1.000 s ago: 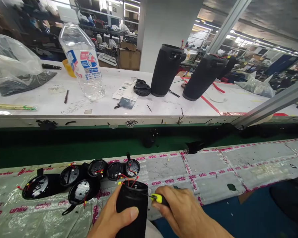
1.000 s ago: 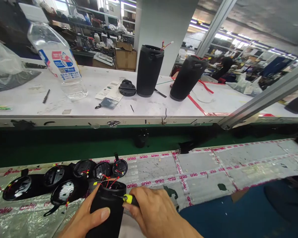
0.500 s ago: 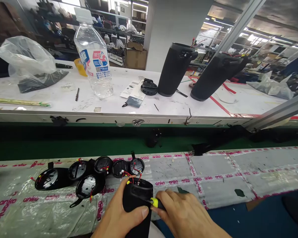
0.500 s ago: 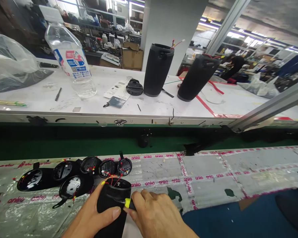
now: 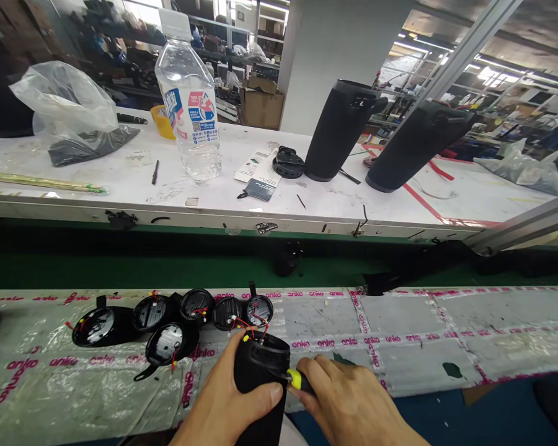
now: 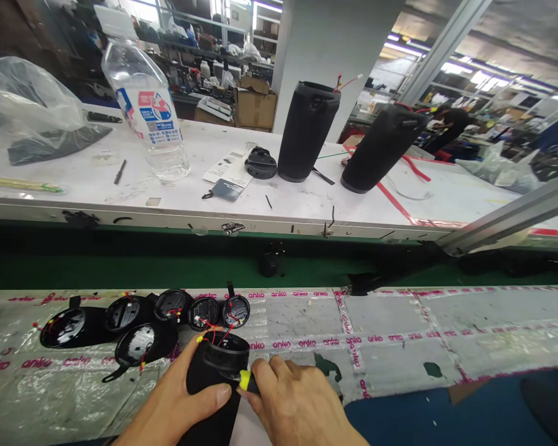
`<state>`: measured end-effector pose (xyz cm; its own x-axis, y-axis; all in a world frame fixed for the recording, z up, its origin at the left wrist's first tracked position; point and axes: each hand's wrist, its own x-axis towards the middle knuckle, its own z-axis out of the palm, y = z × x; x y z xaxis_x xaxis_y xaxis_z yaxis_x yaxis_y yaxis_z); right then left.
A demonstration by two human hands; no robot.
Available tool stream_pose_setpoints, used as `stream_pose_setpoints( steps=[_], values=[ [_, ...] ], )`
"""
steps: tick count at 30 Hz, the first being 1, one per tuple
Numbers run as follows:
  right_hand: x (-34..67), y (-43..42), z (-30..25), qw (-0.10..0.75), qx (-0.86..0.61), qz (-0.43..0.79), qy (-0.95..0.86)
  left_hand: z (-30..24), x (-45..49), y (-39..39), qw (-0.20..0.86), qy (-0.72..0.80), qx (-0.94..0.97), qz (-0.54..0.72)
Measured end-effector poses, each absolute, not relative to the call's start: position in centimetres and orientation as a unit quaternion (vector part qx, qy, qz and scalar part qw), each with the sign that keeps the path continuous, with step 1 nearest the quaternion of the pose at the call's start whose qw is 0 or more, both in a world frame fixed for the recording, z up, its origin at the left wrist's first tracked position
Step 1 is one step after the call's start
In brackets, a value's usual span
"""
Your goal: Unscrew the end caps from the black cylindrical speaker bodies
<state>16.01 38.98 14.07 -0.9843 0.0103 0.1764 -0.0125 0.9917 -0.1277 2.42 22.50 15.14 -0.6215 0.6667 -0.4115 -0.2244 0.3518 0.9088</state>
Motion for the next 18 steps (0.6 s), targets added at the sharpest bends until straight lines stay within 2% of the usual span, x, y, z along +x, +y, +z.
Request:
stream_pose_setpoints(
  steps=[7, 14, 18],
  values=[
    [15.7, 39.2, 15.0, 0.005, 0.001, 0.041, -0.999, 15.2, 2.7, 22.5, 0.380, 0.755, 0.151, 0.513],
    [15.2, 38.8, 15.9, -0.044, 0.026, -0.028, -0.998, 15.2, 3.2, 22.6, 0.352, 0.799, 0.149, 0.465],
    [15.1, 38.5, 15.1, -0.043, 0.025, -0.051, -0.997, 14.8, 3.3, 22.7, 0.323, 0.813, 0.154, 0.460]
  ],
)
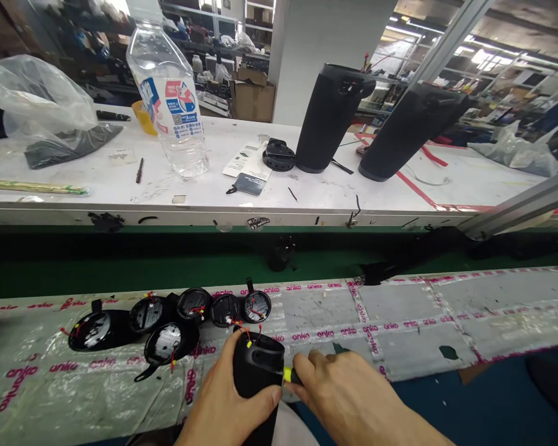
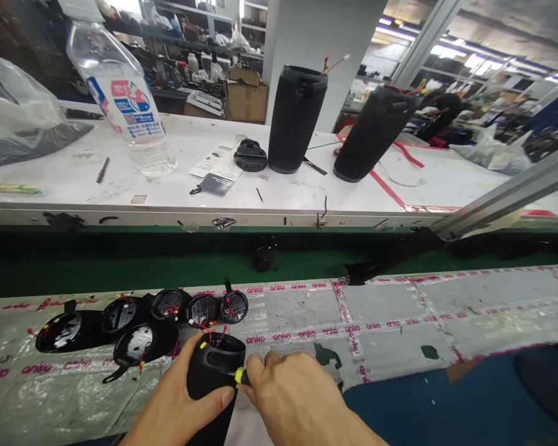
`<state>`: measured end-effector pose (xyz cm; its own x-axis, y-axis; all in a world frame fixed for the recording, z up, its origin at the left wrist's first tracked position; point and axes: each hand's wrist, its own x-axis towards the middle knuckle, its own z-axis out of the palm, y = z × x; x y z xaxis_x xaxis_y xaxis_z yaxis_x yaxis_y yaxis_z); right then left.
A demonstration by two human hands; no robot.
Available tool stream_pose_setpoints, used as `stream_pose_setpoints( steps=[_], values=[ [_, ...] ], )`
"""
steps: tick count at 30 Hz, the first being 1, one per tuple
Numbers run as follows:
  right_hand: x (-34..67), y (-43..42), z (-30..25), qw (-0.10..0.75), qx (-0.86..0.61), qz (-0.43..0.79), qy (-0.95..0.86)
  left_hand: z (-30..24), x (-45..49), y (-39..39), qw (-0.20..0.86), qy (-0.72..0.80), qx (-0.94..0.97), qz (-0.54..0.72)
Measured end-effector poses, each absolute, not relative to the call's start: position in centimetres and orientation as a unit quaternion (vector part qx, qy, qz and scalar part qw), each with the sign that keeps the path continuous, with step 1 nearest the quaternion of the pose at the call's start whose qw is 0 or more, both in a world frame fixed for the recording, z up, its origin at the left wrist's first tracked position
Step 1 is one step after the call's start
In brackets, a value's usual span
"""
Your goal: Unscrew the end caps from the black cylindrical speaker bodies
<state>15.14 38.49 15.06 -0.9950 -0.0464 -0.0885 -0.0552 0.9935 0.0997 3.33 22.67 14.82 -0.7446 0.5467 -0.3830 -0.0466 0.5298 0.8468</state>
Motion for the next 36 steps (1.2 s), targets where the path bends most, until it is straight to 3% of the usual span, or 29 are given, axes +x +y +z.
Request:
stream_pose_setpoints(
  steps=[3, 7, 9, 15, 19, 22, 25, 29, 33, 36],
  values=[
    [15.5, 38.6, 14.3, 0.002, -0.002, -0.017, 1.000, 14.7, 3.1, 22.6, 0.341, 0.790, 0.152, 0.487],
    [16.1, 39.4, 14.5, -0.123, 0.101, -0.271, 0.949, 14.8, 2.6, 22.7, 0.414, 0.704, 0.148, 0.558],
    [16.0, 39.8, 15.0, -0.146, 0.162, -0.352, 0.910, 14.7, 2.5, 22.6, 0.420, 0.692, 0.143, 0.570],
    [14.3, 38.7, 15.3, -0.058, 0.194, -0.420, 0.885, 13.6, 2.5, 21.2, 0.416, 0.722, 0.100, 0.544],
    [13.7, 38.2, 13.3, -0.034, 0.197, -0.527, 0.826, 13.0, 2.5, 20.6, 0.422, 0.703, 0.097, 0.565],
    [13.6, 38.3, 11.5, -0.023, 0.213, -0.642, 0.736, 12.6, 2.6, 20.9, 0.430, 0.626, 0.090, 0.644],
    [13.4, 38.4, 10.8, 0.014, 0.201, -0.729, 0.654, 12.6, 2.7, 21.1, 0.509, 0.514, 0.055, 0.688],
    [13.6, 38.5, 11.8, 0.011, 0.193, -0.692, 0.696, 12.9, 2.3, 20.8, 0.554, 0.515, 0.037, 0.653],
    [15.4, 38.8, 13.4, -0.089, 0.182, -0.474, 0.857, 13.1, 2.0, 20.7, 0.503, 0.591, 0.055, 0.628],
    [16.6, 39.2, 14.3, -0.080, 0.094, -0.307, 0.944, 13.4, 2.1, 21.0, 0.488, 0.608, 0.044, 0.624]
  ],
)
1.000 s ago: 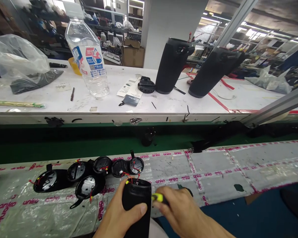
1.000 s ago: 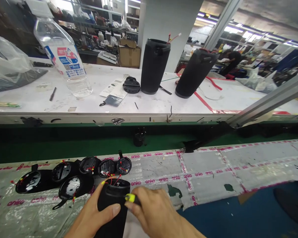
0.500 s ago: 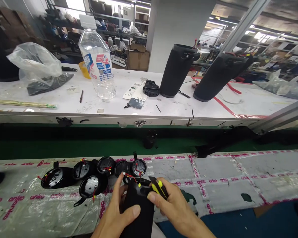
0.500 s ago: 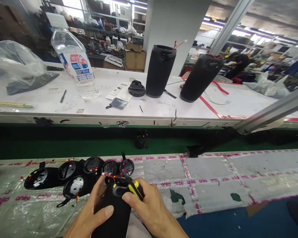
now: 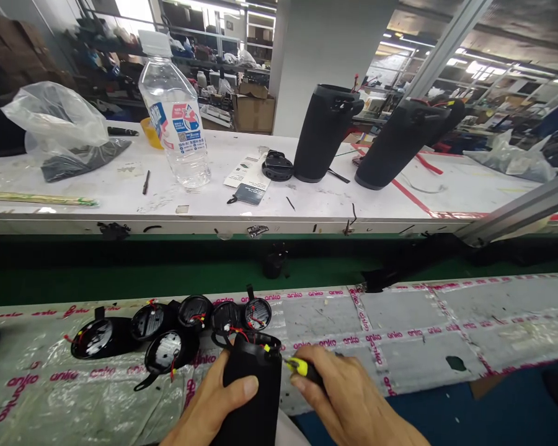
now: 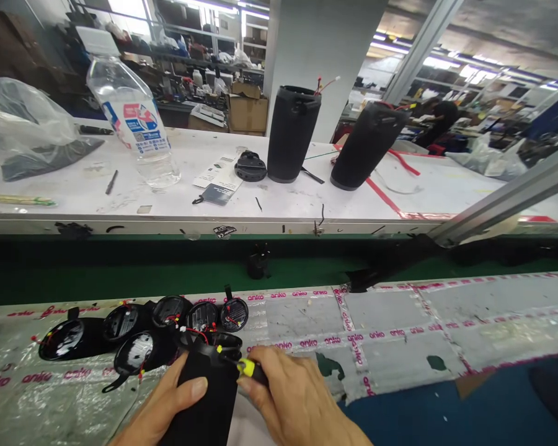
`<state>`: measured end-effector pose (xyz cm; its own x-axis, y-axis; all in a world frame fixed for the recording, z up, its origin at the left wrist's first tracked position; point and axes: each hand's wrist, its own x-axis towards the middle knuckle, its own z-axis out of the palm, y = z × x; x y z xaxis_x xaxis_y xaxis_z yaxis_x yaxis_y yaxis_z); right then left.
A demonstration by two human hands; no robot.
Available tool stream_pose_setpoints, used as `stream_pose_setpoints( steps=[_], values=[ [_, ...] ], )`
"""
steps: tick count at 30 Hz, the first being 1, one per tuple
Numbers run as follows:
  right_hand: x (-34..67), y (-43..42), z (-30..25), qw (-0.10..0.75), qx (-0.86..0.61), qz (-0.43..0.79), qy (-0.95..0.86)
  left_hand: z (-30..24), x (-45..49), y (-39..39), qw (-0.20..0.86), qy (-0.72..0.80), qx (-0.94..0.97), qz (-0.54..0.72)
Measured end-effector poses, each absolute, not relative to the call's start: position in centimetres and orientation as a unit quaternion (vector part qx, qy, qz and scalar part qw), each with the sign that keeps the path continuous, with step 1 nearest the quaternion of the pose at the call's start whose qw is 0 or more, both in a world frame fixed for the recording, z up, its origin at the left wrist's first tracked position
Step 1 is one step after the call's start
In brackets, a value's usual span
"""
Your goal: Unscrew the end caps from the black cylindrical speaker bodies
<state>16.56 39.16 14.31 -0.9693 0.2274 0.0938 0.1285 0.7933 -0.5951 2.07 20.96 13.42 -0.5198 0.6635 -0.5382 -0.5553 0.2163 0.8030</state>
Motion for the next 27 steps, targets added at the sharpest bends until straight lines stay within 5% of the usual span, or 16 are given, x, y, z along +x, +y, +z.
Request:
stream_pose_setpoints(
  steps=[6, 27],
  values=[
    [16.5, 39.5, 15.6, 0.018, -0.008, 0.108, -0.994, 14.4, 2.3, 21.3, 0.485, 0.619, 0.043, 0.616],
    [16.0, 39.1, 15.9, -0.024, 0.020, -0.016, -0.999, 14.7, 2.4, 20.9, 0.406, 0.723, 0.133, 0.543]
  ],
)
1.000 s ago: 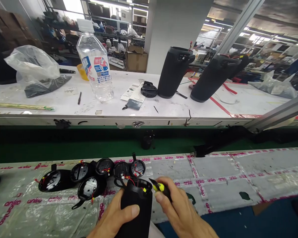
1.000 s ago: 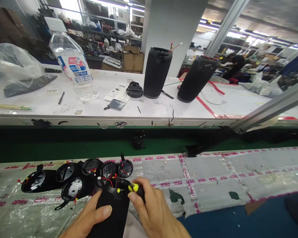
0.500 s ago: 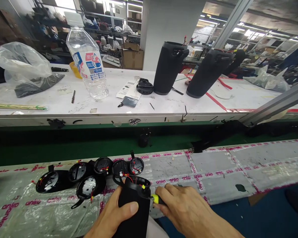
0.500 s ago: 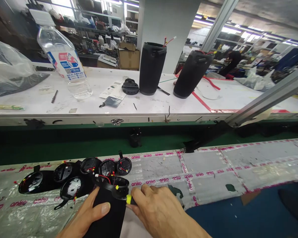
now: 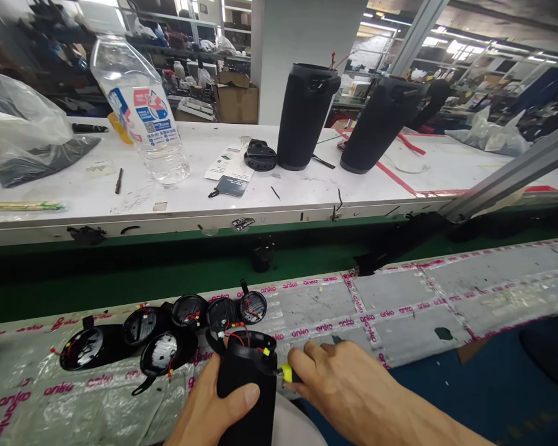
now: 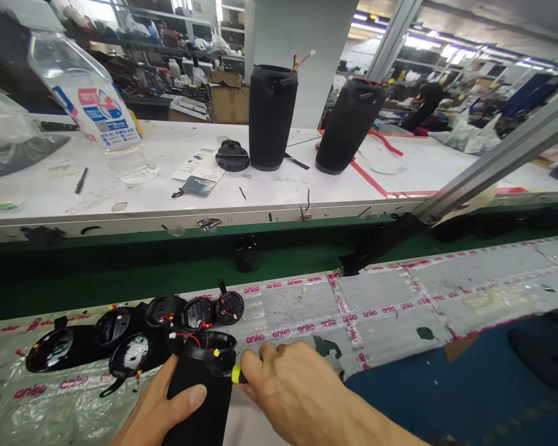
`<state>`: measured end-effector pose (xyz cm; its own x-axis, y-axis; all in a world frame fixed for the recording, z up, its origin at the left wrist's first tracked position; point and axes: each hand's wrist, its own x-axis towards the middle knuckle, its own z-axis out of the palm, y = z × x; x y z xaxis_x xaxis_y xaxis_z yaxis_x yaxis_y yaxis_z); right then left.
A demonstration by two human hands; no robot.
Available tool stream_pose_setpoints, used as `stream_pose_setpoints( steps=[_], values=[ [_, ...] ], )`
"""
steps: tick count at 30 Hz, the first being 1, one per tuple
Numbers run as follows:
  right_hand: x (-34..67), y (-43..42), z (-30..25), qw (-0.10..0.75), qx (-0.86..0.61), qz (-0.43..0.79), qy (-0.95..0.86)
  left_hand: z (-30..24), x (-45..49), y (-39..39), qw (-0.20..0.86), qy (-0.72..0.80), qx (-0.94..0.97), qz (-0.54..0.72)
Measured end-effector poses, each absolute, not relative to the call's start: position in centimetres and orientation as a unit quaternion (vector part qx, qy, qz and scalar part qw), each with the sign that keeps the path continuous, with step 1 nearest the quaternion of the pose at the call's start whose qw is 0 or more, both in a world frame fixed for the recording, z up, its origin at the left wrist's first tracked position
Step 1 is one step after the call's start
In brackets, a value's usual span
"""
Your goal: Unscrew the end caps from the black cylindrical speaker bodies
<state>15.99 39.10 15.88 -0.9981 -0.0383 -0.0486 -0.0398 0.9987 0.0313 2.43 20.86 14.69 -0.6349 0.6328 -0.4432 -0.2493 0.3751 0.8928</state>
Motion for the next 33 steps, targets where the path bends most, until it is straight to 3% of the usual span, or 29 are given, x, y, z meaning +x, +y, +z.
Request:
stream_pose_setpoints(
  steps=[17, 24, 33],
  values=[
    [15.3, 38.7, 16.3, -0.022, -0.051, 0.012, 0.998, 13.0, 2.1, 20.2, 0.419, 0.693, 0.098, 0.578],
    [15.3, 38.7, 15.9, -0.032, -0.046, 0.001, 0.998, 12.1, 1.7, 20.2, 0.335, 0.771, 0.123, 0.527],
    [14.9, 38.6, 14.8, -0.043, -0.031, -0.028, 0.998, 11.0, 1.3, 19.8, 0.356, 0.751, 0.104, 0.546]
  ],
)
